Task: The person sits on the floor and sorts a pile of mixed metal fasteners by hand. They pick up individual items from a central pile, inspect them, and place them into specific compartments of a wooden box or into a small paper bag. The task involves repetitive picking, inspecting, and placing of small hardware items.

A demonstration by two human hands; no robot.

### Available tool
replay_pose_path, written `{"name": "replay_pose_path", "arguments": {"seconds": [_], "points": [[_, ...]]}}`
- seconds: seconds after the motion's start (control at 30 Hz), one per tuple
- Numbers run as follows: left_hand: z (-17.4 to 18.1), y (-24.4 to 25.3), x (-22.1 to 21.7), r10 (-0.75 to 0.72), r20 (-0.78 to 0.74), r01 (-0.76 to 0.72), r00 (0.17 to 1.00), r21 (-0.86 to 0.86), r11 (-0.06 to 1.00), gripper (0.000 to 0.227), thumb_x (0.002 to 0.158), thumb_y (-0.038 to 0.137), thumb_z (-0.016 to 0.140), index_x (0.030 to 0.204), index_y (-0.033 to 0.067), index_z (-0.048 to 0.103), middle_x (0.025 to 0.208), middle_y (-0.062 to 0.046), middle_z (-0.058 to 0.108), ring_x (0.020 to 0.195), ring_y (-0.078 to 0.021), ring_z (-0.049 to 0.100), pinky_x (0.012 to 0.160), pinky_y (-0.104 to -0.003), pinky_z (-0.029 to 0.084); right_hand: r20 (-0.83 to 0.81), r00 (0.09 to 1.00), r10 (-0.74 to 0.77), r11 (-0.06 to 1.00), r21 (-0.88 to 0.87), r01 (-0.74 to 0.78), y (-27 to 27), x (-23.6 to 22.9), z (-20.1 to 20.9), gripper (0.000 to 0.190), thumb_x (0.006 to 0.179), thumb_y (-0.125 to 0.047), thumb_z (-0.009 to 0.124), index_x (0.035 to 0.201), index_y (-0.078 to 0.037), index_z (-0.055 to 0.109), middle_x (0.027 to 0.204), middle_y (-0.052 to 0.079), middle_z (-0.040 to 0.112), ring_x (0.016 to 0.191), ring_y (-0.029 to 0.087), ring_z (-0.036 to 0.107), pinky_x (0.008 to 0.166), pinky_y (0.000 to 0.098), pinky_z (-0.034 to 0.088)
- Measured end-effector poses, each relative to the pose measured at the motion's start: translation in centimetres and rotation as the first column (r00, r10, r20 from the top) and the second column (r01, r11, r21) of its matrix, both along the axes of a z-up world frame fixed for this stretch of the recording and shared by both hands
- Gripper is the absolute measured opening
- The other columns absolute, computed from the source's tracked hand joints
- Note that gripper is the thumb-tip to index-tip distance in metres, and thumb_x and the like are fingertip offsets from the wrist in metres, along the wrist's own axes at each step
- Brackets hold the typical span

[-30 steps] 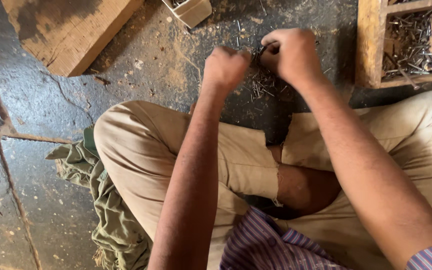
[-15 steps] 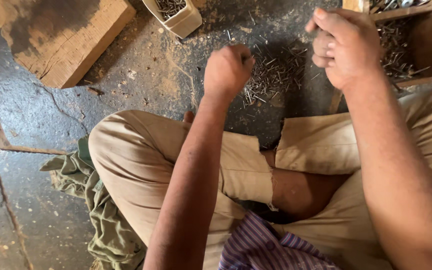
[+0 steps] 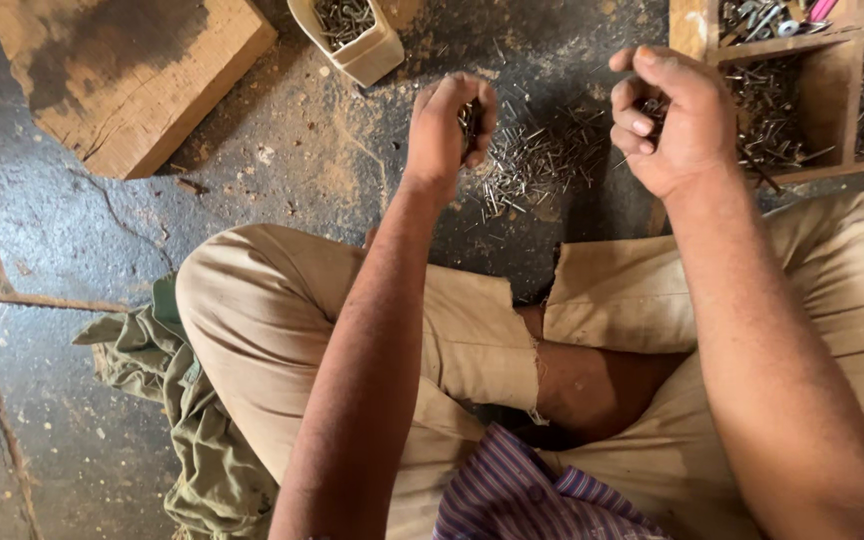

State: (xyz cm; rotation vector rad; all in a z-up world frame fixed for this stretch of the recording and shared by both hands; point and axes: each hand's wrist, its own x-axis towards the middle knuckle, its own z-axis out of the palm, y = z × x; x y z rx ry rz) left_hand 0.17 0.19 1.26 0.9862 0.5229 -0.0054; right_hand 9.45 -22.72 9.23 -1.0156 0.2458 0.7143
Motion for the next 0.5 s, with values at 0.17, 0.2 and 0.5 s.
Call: {"name": "replay_pose_path", "arguments": {"seconds": [0.17, 0.2, 0.5], "points": [[0.0, -2.4, 1.1, -0.045, -0.054, 0.063, 0.998, 0.407, 0.911, 0.029, 0.099, 0.026, 0.069, 0.086, 0.002, 0.077, 0.064, -0.001, 0.059, 0.053, -0.0135, 0.052, 0.047, -0.031, 0.04, 0.361, 0.907, 0.216, 0.893, -0.448, -0.034, -0.1, -0.3, -2.3, 0.011, 0.093, -0.002, 0.076, 0.103, -0.004, 0.077, 0.09, 0.008, 0.074, 0.062, 0.005, 0.06, 0.047, 0.0176, 0.042], [-0.3, -2.9, 1.2, -0.079, 0.031, 0.047, 0.996, 0.563, 0.825, 0.025, 0.098, 0.026, 0.071, 0.088, 0.0037, 0.078, 0.069, -0.003, 0.068, 0.059, -0.0163, 0.063, 0.053, -0.033, 0.049, 0.384, 0.887, 0.257, 0.863, -0.504, -0.031, -0.2, -0.3, -2.7, 0.012, 0.092, -0.002, 0.076, 0.104, -0.005, 0.077, 0.091, 0.008, 0.075, 0.063, 0.005, 0.062, 0.047, 0.0172, 0.042], [-0.7, -5.1, 1.1, -0.345, -0.251, 0.287, 0.905, 0.956, 0.058, 0.013, 0.092, 0.016, 0.066, 0.083, 0.0074, 0.072, 0.082, -0.018, 0.074, 0.075, -0.0406, 0.073, 0.069, -0.05, 0.059, 0.219, 0.932, 0.287, 0.759, -0.646, -0.082, -0.9, -0.6, -2.0, 0.013, 0.087, -0.007, 0.08, 0.1, -0.009, 0.079, 0.085, 0.005, 0.074, 0.059, 0.006, 0.054, 0.044, 0.0179, 0.038]]}}
